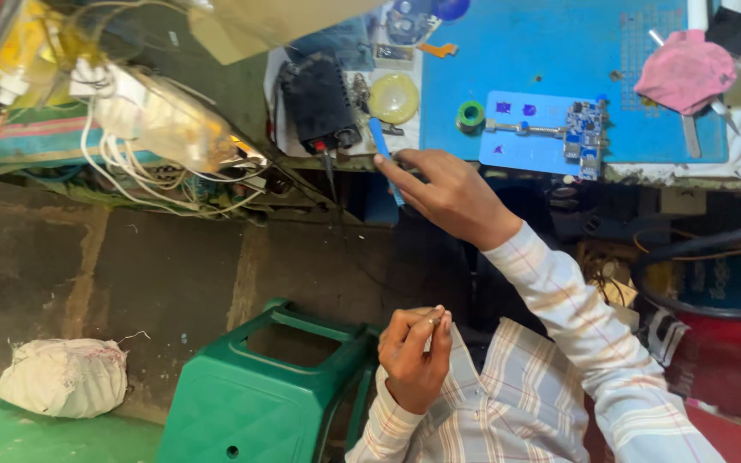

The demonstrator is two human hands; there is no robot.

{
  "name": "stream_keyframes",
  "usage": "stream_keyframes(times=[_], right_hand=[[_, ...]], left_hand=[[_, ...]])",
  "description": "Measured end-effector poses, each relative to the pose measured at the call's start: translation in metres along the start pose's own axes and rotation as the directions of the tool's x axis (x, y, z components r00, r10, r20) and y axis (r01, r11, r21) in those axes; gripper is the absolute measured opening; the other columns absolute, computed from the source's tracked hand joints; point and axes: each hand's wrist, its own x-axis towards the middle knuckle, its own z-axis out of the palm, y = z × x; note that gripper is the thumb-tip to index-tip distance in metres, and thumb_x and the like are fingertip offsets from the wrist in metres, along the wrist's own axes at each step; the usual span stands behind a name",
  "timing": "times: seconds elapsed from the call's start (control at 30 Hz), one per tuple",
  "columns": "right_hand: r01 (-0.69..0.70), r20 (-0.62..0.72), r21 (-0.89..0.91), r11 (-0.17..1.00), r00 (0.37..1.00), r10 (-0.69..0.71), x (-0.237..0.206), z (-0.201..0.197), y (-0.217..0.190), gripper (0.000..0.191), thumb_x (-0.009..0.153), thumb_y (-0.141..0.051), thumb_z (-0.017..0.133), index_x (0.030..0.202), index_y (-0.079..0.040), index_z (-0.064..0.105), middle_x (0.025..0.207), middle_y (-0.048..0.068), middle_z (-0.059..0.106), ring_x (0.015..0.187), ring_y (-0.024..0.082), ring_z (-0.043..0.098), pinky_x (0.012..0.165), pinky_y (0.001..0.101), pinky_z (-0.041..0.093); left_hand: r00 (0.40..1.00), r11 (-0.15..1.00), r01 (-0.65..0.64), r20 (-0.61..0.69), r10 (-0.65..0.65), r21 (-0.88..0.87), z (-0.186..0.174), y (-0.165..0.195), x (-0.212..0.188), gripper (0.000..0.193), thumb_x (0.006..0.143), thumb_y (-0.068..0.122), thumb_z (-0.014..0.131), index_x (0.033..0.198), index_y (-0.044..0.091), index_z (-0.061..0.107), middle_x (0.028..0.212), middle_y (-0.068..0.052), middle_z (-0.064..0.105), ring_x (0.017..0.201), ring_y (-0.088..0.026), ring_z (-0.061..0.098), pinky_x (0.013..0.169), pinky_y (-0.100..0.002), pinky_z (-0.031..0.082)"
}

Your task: The person solders a green circuit board held in a blue board clamp on the workbench, using a soldering iron and solder wire. They reposition the board, work on it with their hands, use tweezers on small components, and later hold the board while applying the iron and filing or scraping near its edge.

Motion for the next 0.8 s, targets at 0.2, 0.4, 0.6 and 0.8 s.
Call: stream_keyframes(times=[0.2, 0.4, 0.6, 0.8], right_hand=[[0.034, -0.174, 0.008, 0.999, 0.984, -0.032, -0.001, 0.012, -0.002, 0.032, 0.093, -0.002, 0.081, 0.12, 0.003, 0.066, 0.105, 0.014, 0.069, 0.092, 0.033, 0.07, 0.076, 0.041, 0.056], [0.042, -0.186, 0.012, 0.999, 0.982, -0.039, -0.02, 0.002, -0.004, 0.034, 0.093, 0.0, 0.078, 0.123, 0.006, 0.064, 0.105, 0.016, 0.068, 0.091, 0.034, 0.07, 0.076, 0.0422, 0.058], [0.106, -0.183, -0.115, 0.988, 0.975, -0.126, 0.01, 0.0, -0.007, 0.03, 0.094, -0.007, 0.083, 0.116, 0.002, 0.064, 0.099, 0.011, 0.066, 0.085, 0.029, 0.068, 0.066, 0.0398, 0.052], [0.167, -0.189, -0.147, 0.975, 0.963, -0.193, 0.027, 0.008, -0.024, 0.035, 0.095, -0.015, 0.084, 0.118, 0.001, 0.064, 0.107, 0.011, 0.06, 0.092, 0.029, 0.067, 0.07, 0.0397, 0.055]], left_hand=[[0.999, 1.0, 0.023, -0.028, -0.023, -0.011, -0.008, -0.007, -0.006, 0.016, 0.09, -0.007, 0.078, 0.103, -0.003, 0.069, 0.09, -0.011, 0.068, 0.073, -0.021, 0.071, 0.063, -0.029, 0.056], [1.0, 1.0, 0.002, -0.031, -0.002, -0.014, 0.0, -0.015, 0.001, 0.015, 0.09, -0.007, 0.077, 0.102, -0.003, 0.069, 0.09, -0.011, 0.067, 0.071, -0.021, 0.069, 0.061, -0.03, 0.055], [1.0, 0.999, 0.017, -0.018, -0.017, -0.04, 0.005, -0.019, 0.003, 0.014, 0.091, -0.007, 0.076, 0.103, -0.004, 0.07, 0.089, -0.011, 0.066, 0.069, -0.021, 0.069, 0.06, -0.029, 0.055], [0.998, 0.999, 0.044, -0.046, -0.044, -0.016, -0.001, -0.023, 0.0, 0.013, 0.091, -0.005, 0.076, 0.102, -0.003, 0.069, 0.089, -0.011, 0.065, 0.072, -0.023, 0.069, 0.062, -0.032, 0.055]])
